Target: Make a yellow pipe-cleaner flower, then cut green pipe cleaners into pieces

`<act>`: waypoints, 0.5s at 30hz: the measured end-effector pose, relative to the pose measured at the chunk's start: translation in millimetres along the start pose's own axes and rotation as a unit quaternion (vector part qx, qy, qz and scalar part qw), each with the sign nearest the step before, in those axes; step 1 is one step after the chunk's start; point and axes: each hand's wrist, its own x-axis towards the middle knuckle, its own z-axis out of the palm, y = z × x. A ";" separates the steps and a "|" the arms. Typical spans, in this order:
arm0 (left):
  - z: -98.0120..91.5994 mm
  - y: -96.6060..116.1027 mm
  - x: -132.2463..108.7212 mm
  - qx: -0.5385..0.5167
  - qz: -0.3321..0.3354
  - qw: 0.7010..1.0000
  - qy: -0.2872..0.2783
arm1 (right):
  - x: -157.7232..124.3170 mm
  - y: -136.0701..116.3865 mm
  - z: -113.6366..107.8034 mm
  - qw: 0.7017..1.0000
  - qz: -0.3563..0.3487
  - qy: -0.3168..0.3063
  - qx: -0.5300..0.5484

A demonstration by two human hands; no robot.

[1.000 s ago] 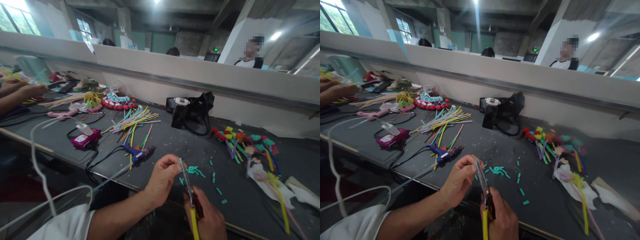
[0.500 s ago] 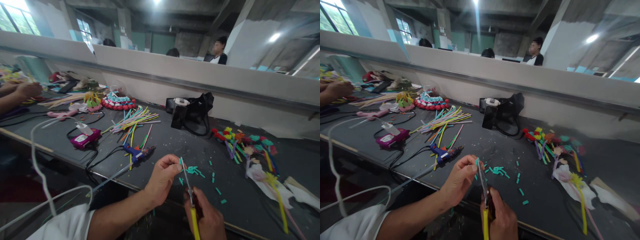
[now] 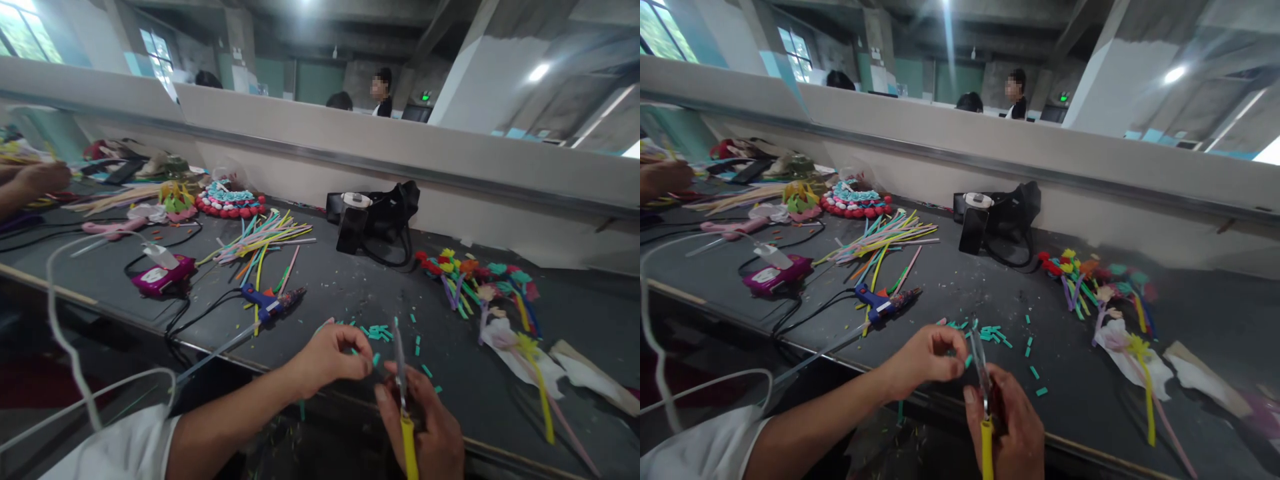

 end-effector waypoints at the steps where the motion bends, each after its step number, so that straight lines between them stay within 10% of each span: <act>1: 0.4 -2.5 -0.8 0.057 0.006 0.998 -0.024 | 0.4 0.8 -1.3 1.000 0.009 0.003 0.000; 9: 4.4 -18.4 -2.1 0.235 0.038 0.967 -0.085 | -6.0 10.8 4.4 0.999 0.032 -0.005 0.004; 15: 0.0 -7.9 -1.1 0.143 -0.057 0.984 -0.092 | -7.0 6.0 2.2 0.998 0.048 -0.002 0.041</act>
